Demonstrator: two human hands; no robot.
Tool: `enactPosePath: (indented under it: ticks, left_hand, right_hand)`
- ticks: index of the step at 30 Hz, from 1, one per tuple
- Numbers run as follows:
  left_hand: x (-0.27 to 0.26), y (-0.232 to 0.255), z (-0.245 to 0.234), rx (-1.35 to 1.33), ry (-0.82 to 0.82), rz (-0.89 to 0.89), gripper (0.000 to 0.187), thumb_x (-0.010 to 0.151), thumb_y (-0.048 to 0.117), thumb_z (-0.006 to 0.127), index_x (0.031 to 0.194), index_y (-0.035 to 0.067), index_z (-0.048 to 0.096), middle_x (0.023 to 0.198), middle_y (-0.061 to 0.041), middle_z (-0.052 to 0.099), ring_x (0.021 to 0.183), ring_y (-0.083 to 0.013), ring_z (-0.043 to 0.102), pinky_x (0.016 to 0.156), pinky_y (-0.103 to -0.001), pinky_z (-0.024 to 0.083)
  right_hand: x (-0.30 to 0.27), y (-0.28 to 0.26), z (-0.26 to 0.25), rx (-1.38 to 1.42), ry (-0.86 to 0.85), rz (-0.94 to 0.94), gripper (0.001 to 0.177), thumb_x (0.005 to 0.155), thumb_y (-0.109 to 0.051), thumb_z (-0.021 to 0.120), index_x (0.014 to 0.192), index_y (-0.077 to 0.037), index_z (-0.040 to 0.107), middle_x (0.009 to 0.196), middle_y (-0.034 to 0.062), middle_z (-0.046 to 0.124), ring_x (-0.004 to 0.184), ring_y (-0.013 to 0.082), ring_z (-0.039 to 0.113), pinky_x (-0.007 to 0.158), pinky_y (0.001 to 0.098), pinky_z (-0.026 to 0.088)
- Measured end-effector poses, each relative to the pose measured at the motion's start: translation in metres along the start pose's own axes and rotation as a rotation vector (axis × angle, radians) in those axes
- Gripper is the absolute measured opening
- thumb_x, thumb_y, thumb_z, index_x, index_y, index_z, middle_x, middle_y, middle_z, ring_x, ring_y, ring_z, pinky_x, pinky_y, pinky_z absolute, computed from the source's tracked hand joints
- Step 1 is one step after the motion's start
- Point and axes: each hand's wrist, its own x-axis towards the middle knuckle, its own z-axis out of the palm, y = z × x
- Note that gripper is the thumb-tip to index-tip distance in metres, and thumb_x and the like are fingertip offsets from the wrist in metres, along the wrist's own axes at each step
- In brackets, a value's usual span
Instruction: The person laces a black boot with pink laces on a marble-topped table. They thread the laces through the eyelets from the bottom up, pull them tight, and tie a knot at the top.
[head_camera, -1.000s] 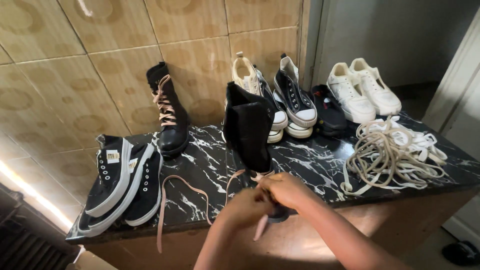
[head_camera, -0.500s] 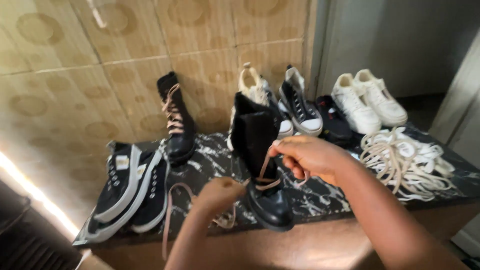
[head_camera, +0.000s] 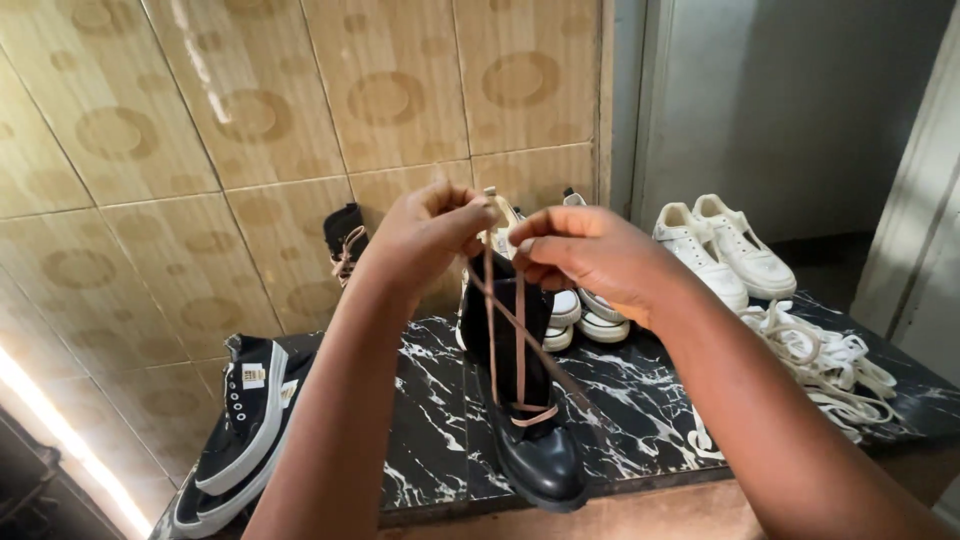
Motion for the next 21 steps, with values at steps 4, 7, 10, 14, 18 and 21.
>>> enactPosePath:
  ticks: [4,7,10,14,18,21]
  left_hand:
    - [-0.034,-0.025,-0.015,0.679,0.091,-0.252,0.031,0.083,0.034,0.067,0.102,0.013,0.079,0.085,-0.011,0.076,0.078,-0.0241,0.071,0.075,-0.036,0.055]
    - [-0.062,-0.053,-0.026,1.113,-0.050,-0.406,0.035,0.085,0.030,0.059,0.106,0.013,0.081,0.108,-0.018,0.075,0.098,-0.0389,0.073,0.089,-0.045,0.056]
    - [-0.091,-0.080,-0.024,1.033,0.007,-0.737,0.038,0.083,0.029,0.067,0.118,0.019,0.076,0.124,-0.015,0.070,0.118,-0.0355,0.066,0.101,-0.045,0.050]
    - [-0.116,-0.112,-0.005,0.909,-0.019,-0.835,0.049,0.079,0.026,0.072,0.128,0.027,0.070,0.134,-0.008,0.068,0.126,-0.0289,0.063,0.107,-0.043,0.048]
    - [-0.123,-0.136,0.015,0.914,-0.098,-0.716,0.040,0.080,0.026,0.067,0.119,0.027,0.076,0.125,-0.006,0.071,0.120,-0.0282,0.066,0.103,-0.041,0.051]
    - [-0.124,-0.158,0.040,0.749,-0.072,-0.640,0.033,0.080,0.033,0.065,0.108,0.024,0.080,0.103,-0.008,0.081,0.103,-0.0257,0.077,0.095,-0.037,0.057]
  right_hand:
    - [-0.017,0.023,-0.011,-0.060,0.000,0.041,0.017,0.093,-0.010,0.066,0.107,-0.002,0.071,0.087,0.0025,0.072,0.071,0.0095,0.060,0.064,0.0247,0.051]
    - [-0.033,0.054,-0.012,-0.186,-0.210,0.183,0.016,0.092,-0.009,0.067,0.104,0.000,0.072,0.086,0.0028,0.072,0.072,0.0091,0.062,0.064,0.0241,0.051]
    - [-0.048,0.089,-0.009,-0.225,-0.261,0.361,0.017,0.089,-0.010,0.067,0.104,-0.004,0.073,0.088,0.0020,0.076,0.074,0.0070,0.067,0.066,0.0225,0.053]
    - [-0.043,0.124,-0.009,-0.006,0.042,0.332,0.020,0.087,-0.010,0.069,0.105,-0.004,0.072,0.085,0.0028,0.074,0.071,0.0078,0.064,0.063,0.0240,0.052]
    - [-0.038,0.130,-0.011,-0.398,0.170,0.290,0.024,0.090,-0.024,0.065,0.102,-0.007,0.078,0.083,0.0118,0.075,0.070,0.0176,0.066,0.064,0.0303,0.055]
    - [-0.049,0.132,-0.002,-1.243,0.081,0.317,0.030,0.077,-0.045,0.083,0.100,-0.025,0.083,0.101,0.0137,0.074,0.089,0.0316,0.070,0.084,0.0385,0.054]
